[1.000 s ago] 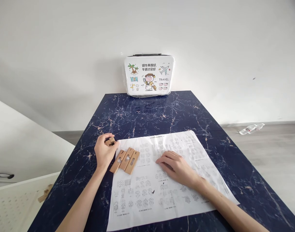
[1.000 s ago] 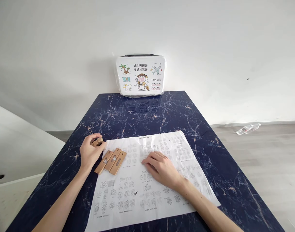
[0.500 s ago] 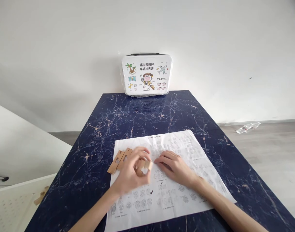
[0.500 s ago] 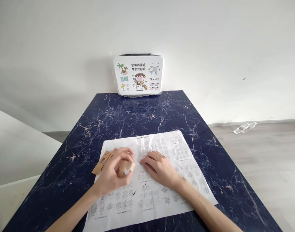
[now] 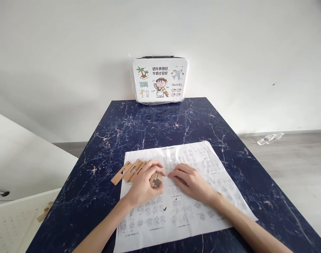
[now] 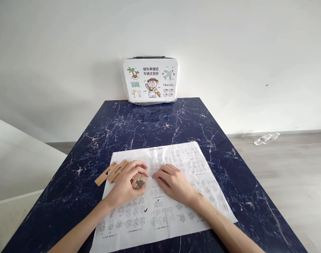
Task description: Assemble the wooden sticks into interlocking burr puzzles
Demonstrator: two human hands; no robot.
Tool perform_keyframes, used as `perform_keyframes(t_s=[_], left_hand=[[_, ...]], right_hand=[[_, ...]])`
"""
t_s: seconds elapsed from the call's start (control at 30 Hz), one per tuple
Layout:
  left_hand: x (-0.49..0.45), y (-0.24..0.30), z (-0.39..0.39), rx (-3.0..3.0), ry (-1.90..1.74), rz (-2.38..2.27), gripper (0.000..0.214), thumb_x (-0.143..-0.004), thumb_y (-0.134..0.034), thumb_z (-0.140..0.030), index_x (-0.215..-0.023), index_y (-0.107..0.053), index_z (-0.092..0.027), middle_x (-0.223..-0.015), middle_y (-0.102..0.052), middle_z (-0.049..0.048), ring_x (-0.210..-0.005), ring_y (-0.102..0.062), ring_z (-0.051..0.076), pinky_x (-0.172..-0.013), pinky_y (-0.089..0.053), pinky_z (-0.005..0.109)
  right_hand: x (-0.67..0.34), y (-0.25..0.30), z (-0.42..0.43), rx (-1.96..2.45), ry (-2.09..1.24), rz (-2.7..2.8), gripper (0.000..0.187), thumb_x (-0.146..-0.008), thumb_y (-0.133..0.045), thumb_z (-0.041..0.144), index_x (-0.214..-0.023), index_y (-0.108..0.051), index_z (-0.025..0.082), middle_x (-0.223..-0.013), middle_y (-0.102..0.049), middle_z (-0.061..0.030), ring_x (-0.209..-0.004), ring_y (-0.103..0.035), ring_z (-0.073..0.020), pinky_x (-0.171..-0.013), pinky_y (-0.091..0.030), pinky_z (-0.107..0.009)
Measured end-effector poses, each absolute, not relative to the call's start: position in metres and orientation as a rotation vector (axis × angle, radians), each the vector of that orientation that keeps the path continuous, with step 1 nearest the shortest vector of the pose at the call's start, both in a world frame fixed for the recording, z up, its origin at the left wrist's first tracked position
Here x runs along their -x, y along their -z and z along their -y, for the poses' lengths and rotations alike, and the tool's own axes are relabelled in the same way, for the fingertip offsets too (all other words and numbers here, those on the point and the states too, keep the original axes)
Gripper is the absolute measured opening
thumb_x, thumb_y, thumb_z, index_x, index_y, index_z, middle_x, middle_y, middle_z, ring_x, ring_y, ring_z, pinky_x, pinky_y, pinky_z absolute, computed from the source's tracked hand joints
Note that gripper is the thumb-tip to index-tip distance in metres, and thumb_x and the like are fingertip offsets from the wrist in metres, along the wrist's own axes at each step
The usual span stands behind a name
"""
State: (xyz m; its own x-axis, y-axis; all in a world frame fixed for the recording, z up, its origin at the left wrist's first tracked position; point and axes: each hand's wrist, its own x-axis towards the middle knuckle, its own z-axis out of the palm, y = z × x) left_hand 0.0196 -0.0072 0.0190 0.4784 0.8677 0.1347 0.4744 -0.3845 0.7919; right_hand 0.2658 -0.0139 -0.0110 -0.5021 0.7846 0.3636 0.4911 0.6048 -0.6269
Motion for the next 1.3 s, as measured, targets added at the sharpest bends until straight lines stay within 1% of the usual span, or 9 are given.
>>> perform_keyframes(t_s=[0.33, 0.43, 0.53, 0.63, 0.8, 0.9, 1.03, 1.17, 1.3], left_hand=[[-0.022, -0.020, 0.007, -2.024, -0.687, -1.118, 0.015, -0.093, -0.061, -0.014, -0.102, -0.065, -0.025, -0.127, -0.061, 0.0064, -0.102, -0.069, 0.023, -0.071, -0.060, 0.031], [-0.024, -0.020, 0.012, -1.976, -0.690, -1.090, 0.009, -0.101, -0.059, -0.022, -0.106, -0.066, -0.025, -0.127, -0.062, 0.0070, -0.106, -0.068, 0.024, -0.081, -0.062, 0.036], [-0.027, -0.023, 0.020, -1.889, -0.671, -1.059, 0.020, -0.111, -0.048, -0.034, -0.118, -0.066, -0.028, -0.135, -0.059, 0.0078, -0.108, -0.068, 0.024, -0.089, -0.063, 0.041], [-0.028, -0.026, 0.025, -1.784, -0.584, -1.015, 0.029, -0.114, -0.037, -0.039, -0.131, -0.061, -0.033, -0.153, -0.048, 0.0086, -0.093, -0.069, 0.020, -0.079, -0.065, 0.040], [-0.019, -0.030, 0.018, -1.908, -0.517, -1.005, 0.055, -0.092, -0.074, -0.033, -0.142, -0.053, -0.033, -0.161, -0.041, 0.0106, -0.147, -0.047, 0.040, -0.110, -0.056, 0.058], [-0.011, -0.033, 0.012, -1.975, -0.401, -0.953, 0.085, -0.083, -0.083, -0.034, -0.157, -0.041, -0.037, -0.166, -0.034, 0.0118, -0.152, -0.040, 0.044, -0.116, -0.048, 0.064], [-0.005, -0.035, 0.011, -1.994, -0.268, -0.909, 0.114, -0.078, -0.088, -0.034, -0.169, -0.019, -0.044, -0.173, -0.024, 0.0111, -0.152, -0.040, 0.046, -0.110, -0.054, 0.062], [-0.001, -0.034, 0.011, -2.081, -0.265, -0.959, 0.119, -0.078, -0.091, -0.038, -0.170, -0.016, -0.047, -0.175, -0.025, 0.0100, -0.150, -0.045, 0.045, -0.107, -0.057, 0.059], [0.002, -0.035, 0.009, -2.194, -0.292, -0.992, 0.109, -0.082, -0.089, -0.045, -0.169, -0.023, -0.045, -0.171, -0.037, 0.0094, -0.147, -0.050, 0.043, -0.109, -0.055, 0.057]], right_hand=[[-0.264, 0.009, 0.014, 0.993, -0.602, 2.192, 0.023, -0.111, -0.052, 0.017, -0.117, -0.073, 0.025, -0.101, -0.074, -0.0057, -0.091, -0.071, -0.0235, -0.081, -0.060, -0.042], [-0.264, 0.008, 0.014, 0.988, -0.601, 2.191, 0.022, -0.111, -0.052, 0.018, -0.117, -0.072, 0.026, -0.101, -0.074, -0.0059, -0.091, -0.071, -0.0237, -0.081, -0.060, -0.042], [-0.264, 0.009, 0.014, 0.993, -0.605, 2.194, 0.021, -0.111, -0.052, 0.018, -0.114, -0.071, 0.025, -0.100, -0.073, -0.0060, -0.089, -0.070, -0.0234, -0.080, -0.059, -0.041], [-0.264, 0.010, 0.014, 1.007, -0.607, 2.210, 0.019, -0.111, -0.051, 0.018, -0.110, -0.070, 0.023, -0.098, -0.072, -0.0058, -0.087, -0.068, -0.0231, -0.078, -0.058, -0.040], [-0.265, 0.010, 0.015, 1.029, -0.601, 2.208, 0.021, -0.110, -0.050, 0.018, -0.121, -0.067, 0.024, -0.103, -0.072, -0.0068, -0.089, -0.069, -0.0239, -0.078, -0.059, -0.041], [-0.266, 0.009, 0.016, 1.066, -0.623, 2.195, 0.022, -0.110, -0.053, 0.024, -0.130, -0.062, 0.025, -0.114, -0.071, -0.0090, -0.091, -0.071, -0.0239, -0.078, -0.061, -0.041], [-0.268, 0.007, 0.018, 1.028, -0.665, 2.205, 0.052, -0.103, -0.070, 0.041, -0.148, -0.050, 0.026, -0.139, -0.063, -0.0141, -0.120, -0.068, -0.0310, -0.096, -0.063, -0.049], [-0.269, 0.007, 0.017, 0.933, -0.635, 2.300, 0.092, -0.088, -0.086, 0.055, -0.161, -0.037, 0.027, -0.152, -0.059, -0.0161, -0.137, -0.058, -0.0374, -0.112, -0.054, -0.058], [-0.268, 0.010, 0.016, 0.912, -0.594, 2.345, 0.094, -0.087, -0.087, 0.052, -0.163, -0.038, 0.025, -0.147, -0.064, -0.0157, -0.138, -0.058, -0.0387, -0.113, -0.052, -0.062]])
